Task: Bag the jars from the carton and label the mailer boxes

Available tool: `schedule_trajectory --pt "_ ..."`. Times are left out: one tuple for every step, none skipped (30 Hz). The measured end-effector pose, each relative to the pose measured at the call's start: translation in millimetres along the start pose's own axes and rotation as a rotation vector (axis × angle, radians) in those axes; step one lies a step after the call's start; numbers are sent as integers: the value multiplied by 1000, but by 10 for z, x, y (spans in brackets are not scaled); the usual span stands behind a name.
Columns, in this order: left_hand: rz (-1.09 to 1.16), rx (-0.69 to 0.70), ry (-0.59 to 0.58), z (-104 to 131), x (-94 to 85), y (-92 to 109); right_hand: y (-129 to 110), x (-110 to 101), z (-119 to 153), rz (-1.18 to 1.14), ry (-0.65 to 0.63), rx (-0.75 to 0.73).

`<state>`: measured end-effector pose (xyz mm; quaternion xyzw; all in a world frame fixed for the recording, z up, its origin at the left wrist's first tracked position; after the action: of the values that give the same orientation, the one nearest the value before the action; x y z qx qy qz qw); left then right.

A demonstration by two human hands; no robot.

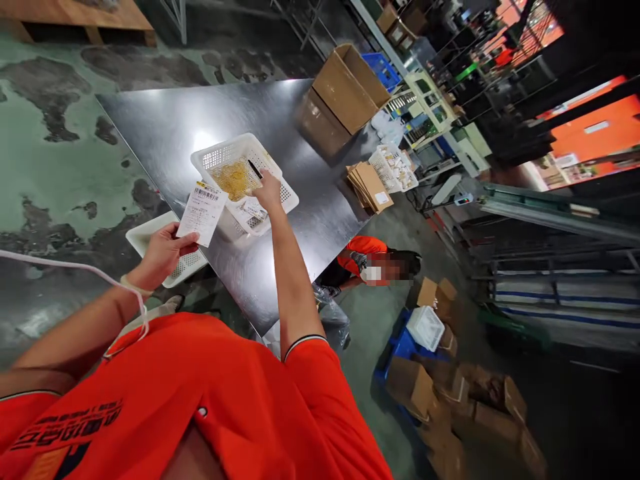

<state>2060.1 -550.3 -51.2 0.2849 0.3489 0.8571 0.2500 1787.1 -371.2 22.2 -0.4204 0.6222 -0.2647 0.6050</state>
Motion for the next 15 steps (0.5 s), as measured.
schedule_trajectory --pt "-2 3 -9 25 15 21 -16 39 176 -24 -41 64" --pt "-8 7 -24 49 32 40 -26 74 395 -77 -85 147" --pt "-17 14 -43 71 53 56 -42 110 640 -151 -127 230" --pt "-25 21 -65 94 79 68 -82 142 886 -229 -163 286" --pt "-34 27 -86 119 111 75 -131 166 1112 -295 -184 324" --pt "-44 29 -108 147 151 75 -179 178 1305 -344 -188 350" --pt "-57 26 -129 178 198 68 -217 170 1456 -376 -166 368" --pt "-74 18 -159 213 255 57 -240 138 1566 -399 -121 379" --pt "-95 10 -195 249 320 47 -246 82 1643 -416 -60 386" --pt "-119 3 -240 286 393 39 -234 5 1700 -433 7 392" --pt "-146 -2 -294 318 471 36 -207 -89 1752 -449 71 395" --pt "-172 -3 -354 346 554 38 -167 -198 1811 -463 130 394" --pt "-201 1 -419 367 641 42 -118 -314 1885 -474 181 388" --pt "-235 7 -483 381 730 42 -61 -434 1981 -480 226 380" --pt "-275 13 -544 392 820 31 3 -555 2104 -480 273 375"
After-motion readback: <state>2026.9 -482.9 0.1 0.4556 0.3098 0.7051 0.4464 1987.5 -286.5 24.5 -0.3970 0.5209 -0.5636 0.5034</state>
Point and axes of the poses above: each hand's wrist, its own z-axis away from the middle knuckle, its own x-axis out of the palm, y = z × x, the point moved 7 cm from there along -z, towards the middle knuckle, and after that the axes turned 5 degrees about y, right-handed, at the moved point
